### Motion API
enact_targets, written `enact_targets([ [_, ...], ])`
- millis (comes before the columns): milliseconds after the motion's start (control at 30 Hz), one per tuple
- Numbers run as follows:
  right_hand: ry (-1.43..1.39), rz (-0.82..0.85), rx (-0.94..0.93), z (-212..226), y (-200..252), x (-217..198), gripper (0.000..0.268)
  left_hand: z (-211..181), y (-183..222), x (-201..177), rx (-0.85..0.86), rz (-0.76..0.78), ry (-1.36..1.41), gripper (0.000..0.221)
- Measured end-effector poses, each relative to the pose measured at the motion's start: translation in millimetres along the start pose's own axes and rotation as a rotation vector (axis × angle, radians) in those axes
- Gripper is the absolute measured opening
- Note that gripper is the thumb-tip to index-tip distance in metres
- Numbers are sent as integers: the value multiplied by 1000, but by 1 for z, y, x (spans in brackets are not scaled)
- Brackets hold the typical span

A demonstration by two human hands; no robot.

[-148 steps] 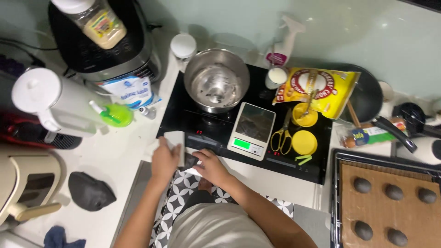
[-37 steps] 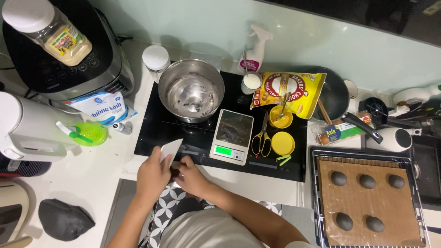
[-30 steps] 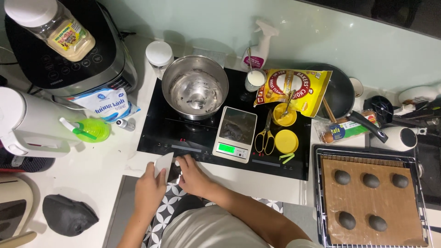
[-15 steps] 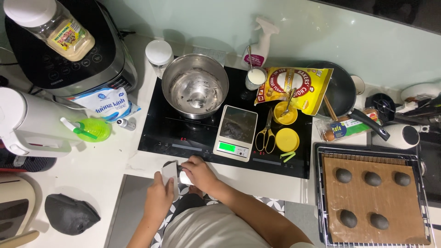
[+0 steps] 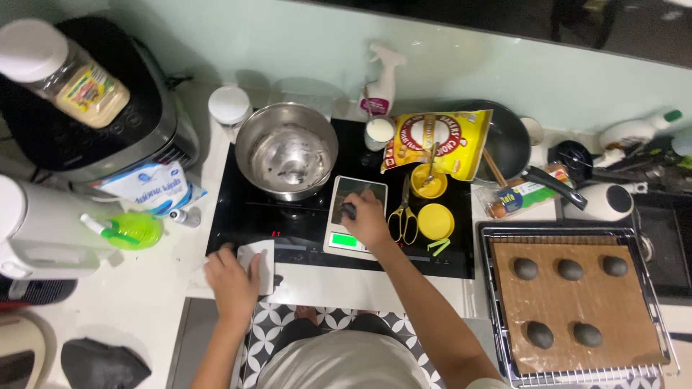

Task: Rolling dark dough into uniform balls, weighing them on a scale, and placing them on a baking tray.

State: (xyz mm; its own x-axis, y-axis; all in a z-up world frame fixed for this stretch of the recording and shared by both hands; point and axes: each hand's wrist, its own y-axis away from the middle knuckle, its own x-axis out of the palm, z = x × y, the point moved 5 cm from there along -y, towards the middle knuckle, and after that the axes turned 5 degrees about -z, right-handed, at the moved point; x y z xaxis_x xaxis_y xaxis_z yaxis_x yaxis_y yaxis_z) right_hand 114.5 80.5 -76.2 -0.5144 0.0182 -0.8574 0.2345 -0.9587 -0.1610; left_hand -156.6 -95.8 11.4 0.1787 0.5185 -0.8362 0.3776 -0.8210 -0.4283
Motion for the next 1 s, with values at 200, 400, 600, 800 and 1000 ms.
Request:
enact_targets([
  [200,-1638,-27,804,-9,34,-1,39,-121,-15,-27,-71,444,785,40],
  [400,-2257,520,357,77,117,-106,57,-168,5,-32,504,225,749,48],
  [600,-2174,58,560,129,130,-191,89,-251,-7,-100,723,379,772,39],
  [800,-2361,-10,177,121,148,-256,111,-274,55,-96,1018,298,1101,24],
  [1000,-2173,158,184,90,174,-264,124,-333,69,-111,1094,25,803,28],
])
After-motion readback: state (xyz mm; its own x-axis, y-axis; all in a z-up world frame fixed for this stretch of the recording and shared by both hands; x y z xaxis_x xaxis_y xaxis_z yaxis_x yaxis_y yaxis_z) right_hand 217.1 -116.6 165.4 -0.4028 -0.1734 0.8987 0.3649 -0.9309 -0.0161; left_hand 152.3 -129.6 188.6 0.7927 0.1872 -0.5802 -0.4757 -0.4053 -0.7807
